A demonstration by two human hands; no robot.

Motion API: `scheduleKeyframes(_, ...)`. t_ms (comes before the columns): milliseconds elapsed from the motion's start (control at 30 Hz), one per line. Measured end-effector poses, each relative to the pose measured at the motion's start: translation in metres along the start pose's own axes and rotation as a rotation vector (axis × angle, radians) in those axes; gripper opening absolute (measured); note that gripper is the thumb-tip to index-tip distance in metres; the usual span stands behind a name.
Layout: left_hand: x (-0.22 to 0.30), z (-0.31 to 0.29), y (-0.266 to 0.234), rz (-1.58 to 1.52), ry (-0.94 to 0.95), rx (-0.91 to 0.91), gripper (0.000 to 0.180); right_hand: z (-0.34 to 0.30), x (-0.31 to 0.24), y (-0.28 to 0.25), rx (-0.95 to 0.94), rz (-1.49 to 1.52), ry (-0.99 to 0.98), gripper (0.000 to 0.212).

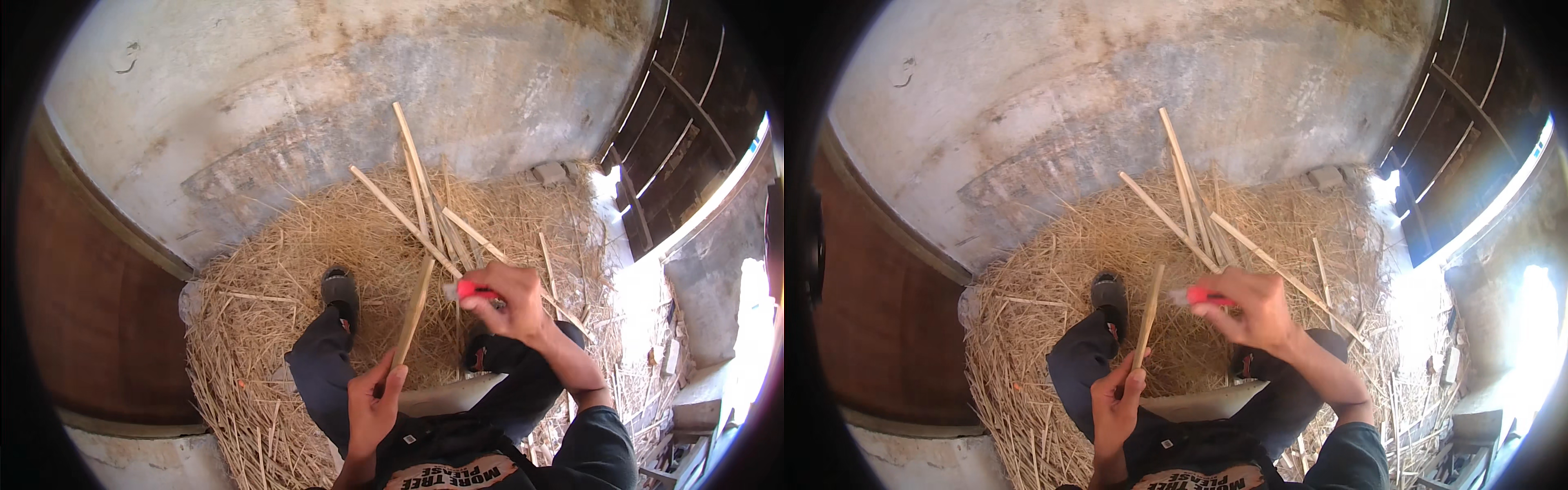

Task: The person sits on a hay-covered floor and uses a red utility knife to shave thin strips off a long wooden stick. They hold the stick with their left hand and scrape the blade along its length with their right hand, creating wood shavings that fall onto the hay.

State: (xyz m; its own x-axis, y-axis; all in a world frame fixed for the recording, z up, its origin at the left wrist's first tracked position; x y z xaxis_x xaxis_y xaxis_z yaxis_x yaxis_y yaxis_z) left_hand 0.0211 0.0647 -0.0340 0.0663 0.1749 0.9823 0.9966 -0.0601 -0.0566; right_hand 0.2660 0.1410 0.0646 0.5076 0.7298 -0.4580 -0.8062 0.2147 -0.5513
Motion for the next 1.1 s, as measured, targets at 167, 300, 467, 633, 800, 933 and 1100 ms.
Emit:
scheduleKeyframes(167,0.011,-0.001,0.003,0.042,0.054,0.05,0.039,0.003,-0.023,0.015,-0.089,-0.094,-0.098,0.033)
scheduleKeyframes(300,0.022,-0.002,0.004,0.113,0.152,0.092,0.039,0.002,-0.023,0.016,-0.091,-0.102,-0.091,0.035)
scheduleKeyframes(467,0.026,-0.003,0.005,0.15,0.178,0.118,0.038,0.001,-0.024,0.014,-0.064,-0.115,-0.098,0.033)
scheduleKeyframes(633,0.02,-0.004,0.005,0.13,0.166,0.122,0.039,0.003,-0.024,0.012,-0.038,-0.161,-0.11,0.031)
scheduleKeyframes(800,0.015,-0.005,0.004,0.149,0.138,0.126,0.038,0.004,-0.026,0.013,-0.03,-0.203,-0.117,0.032)
scheduleKeyframes(933,0.003,-0.004,0.003,0.105,0.098,0.125,0.04,0.001,-0.024,0.014,-0.044,-0.21,-0.113,0.031)
scheduleKeyframes(1100,-0.015,-0.041,0.018,0.126,0.061,-0.082,0.041,0.009,0.088,-0.071,0.302,-0.348,0.432,0.026)
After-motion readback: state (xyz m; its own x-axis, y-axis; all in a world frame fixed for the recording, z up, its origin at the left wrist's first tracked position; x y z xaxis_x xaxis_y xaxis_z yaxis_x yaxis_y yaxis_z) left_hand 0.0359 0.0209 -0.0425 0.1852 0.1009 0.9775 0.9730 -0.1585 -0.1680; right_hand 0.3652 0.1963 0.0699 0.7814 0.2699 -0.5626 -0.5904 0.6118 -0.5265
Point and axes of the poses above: each hand's wrist, its own z-axis towards the middle knuckle, its own y-axis out of the palm, x = y × z, the point moved 8 cm from there along z, towards the middle knuckle, and after that the axes turned 5 degrees about -y, right-handed, at the moved point
